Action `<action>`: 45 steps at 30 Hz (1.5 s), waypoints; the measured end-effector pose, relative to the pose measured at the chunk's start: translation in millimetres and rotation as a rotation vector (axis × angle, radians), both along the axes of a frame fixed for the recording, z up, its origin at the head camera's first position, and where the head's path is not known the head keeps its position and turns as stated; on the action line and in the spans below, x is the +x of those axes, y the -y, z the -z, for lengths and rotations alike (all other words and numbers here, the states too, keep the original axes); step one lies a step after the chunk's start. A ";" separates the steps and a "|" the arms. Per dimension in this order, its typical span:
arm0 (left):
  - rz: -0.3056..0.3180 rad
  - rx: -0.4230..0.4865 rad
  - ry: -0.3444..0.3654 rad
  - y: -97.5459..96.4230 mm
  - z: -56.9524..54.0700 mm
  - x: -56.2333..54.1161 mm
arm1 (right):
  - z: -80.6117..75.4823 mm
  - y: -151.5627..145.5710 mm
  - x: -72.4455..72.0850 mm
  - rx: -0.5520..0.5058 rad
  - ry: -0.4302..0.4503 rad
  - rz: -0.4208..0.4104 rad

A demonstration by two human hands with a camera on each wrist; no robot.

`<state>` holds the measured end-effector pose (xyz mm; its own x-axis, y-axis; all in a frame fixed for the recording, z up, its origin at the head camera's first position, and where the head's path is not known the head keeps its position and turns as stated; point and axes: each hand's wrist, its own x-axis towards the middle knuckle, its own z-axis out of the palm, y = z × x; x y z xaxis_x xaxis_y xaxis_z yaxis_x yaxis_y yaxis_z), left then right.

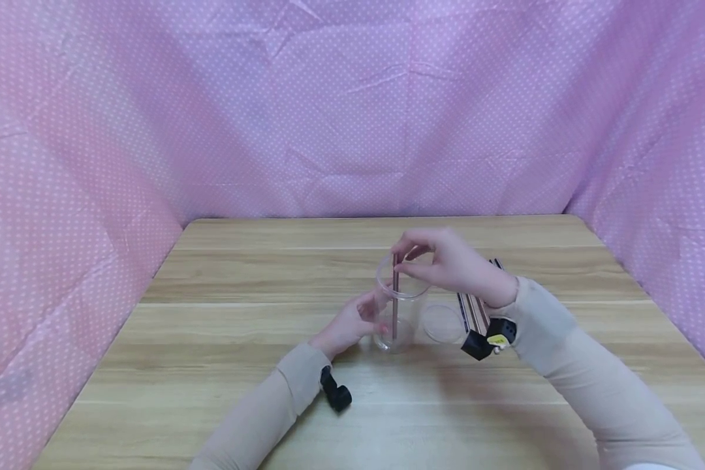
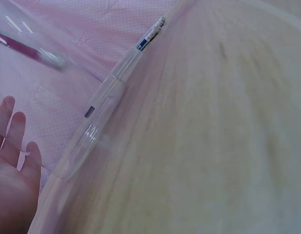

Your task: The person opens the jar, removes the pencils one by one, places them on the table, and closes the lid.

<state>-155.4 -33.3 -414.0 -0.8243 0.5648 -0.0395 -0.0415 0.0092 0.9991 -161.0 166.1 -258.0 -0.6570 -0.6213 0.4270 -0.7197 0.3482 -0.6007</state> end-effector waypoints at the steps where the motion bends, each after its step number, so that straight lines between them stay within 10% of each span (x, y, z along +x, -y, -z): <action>1: 0.000 -0.001 -0.003 0.4 0.0 -0.2 | -1.1 -0.2 0.1 -0.031 0.026 0.024; 19: 0.011 0.010 0.000 4.1 -1.1 -2.5 | -33.3 -14.8 -11.2 -0.818 0.407 0.186; 29: 0.018 0.034 -0.013 2.0 -0.3 -3.0 | -37.4 -71.4 -30.0 -1.253 0.687 0.034; 35: 0.027 0.058 -0.013 1.7 -1.4 -2.8 | -16.7 -108.5 -38.6 -0.973 0.818 0.083; 45: 0.035 0.066 -0.017 1.1 0.2 -2.6 | 48.8 -178.9 -52.0 -0.086 0.628 0.459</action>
<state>-158.0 -34.5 -414.2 -0.8040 0.5945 0.0128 -0.0249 -0.0550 0.9982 -213.0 345.0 -306.8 -0.9746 -0.2109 -0.0751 -0.0318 0.4625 -0.8861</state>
